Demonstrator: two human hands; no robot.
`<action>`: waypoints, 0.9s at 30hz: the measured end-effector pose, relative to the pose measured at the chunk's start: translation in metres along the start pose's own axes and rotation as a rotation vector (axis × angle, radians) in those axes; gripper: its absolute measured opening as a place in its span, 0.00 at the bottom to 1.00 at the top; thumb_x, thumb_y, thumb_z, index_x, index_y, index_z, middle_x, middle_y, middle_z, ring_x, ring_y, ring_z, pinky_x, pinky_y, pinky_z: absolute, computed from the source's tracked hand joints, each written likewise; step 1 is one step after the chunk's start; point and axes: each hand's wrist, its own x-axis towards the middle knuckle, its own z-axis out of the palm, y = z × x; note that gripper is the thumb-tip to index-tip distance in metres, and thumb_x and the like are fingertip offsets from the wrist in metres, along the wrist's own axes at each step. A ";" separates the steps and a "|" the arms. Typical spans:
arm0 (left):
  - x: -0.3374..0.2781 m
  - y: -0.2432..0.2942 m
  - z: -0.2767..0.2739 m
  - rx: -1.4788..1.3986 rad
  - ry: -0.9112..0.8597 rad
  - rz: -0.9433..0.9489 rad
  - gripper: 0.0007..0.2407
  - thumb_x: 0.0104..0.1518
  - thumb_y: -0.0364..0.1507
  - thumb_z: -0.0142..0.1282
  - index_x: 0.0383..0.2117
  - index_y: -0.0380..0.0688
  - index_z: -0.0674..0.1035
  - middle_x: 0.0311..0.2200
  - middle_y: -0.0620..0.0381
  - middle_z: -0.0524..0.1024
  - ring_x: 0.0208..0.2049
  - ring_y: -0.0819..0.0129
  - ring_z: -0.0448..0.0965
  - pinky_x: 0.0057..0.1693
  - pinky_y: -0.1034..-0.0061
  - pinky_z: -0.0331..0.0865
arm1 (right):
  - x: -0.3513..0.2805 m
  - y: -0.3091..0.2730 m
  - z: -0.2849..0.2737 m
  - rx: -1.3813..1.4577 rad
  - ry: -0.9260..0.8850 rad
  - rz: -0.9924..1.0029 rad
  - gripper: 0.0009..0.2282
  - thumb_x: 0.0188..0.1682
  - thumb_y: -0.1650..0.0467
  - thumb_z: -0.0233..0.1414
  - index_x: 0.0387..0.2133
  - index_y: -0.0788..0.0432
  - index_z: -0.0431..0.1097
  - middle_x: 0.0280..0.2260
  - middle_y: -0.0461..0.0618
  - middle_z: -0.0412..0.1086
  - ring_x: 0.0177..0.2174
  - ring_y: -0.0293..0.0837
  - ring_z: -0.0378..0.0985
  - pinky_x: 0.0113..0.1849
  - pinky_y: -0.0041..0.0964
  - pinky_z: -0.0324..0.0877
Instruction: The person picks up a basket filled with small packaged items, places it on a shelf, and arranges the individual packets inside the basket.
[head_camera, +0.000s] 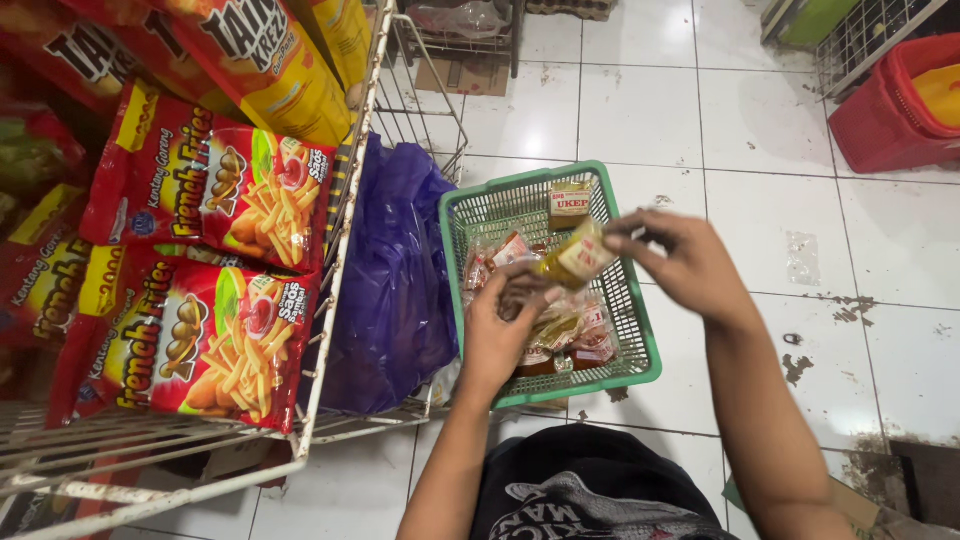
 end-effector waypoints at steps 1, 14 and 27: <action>0.000 0.003 -0.001 0.091 0.034 0.062 0.17 0.56 0.26 0.65 0.50 0.36 0.77 0.42 0.51 0.82 0.43 0.70 0.82 0.47 0.77 0.76 | 0.009 -0.002 -0.003 -0.120 0.016 -0.049 0.09 0.49 0.69 0.59 0.40 0.60 0.79 0.34 0.49 0.79 0.32 0.40 0.77 0.37 0.35 0.72; -0.021 0.011 -0.011 0.122 0.146 -0.036 0.11 0.60 0.31 0.59 0.46 0.40 0.82 0.41 0.53 0.85 0.43 0.72 0.83 0.47 0.77 0.75 | 0.093 0.085 0.038 -0.707 -0.191 -0.325 0.14 0.39 0.77 0.58 0.41 0.62 0.75 0.42 0.51 0.74 0.49 0.55 0.70 0.49 0.47 0.70; -0.019 0.009 -0.013 0.121 0.120 -0.118 0.12 0.61 0.31 0.58 0.48 0.40 0.82 0.40 0.54 0.85 0.41 0.72 0.82 0.47 0.78 0.75 | 0.072 0.070 0.051 -0.809 -0.003 -0.241 0.18 0.42 0.78 0.56 0.47 0.66 0.68 0.51 0.59 0.64 0.53 0.57 0.65 0.49 0.47 0.71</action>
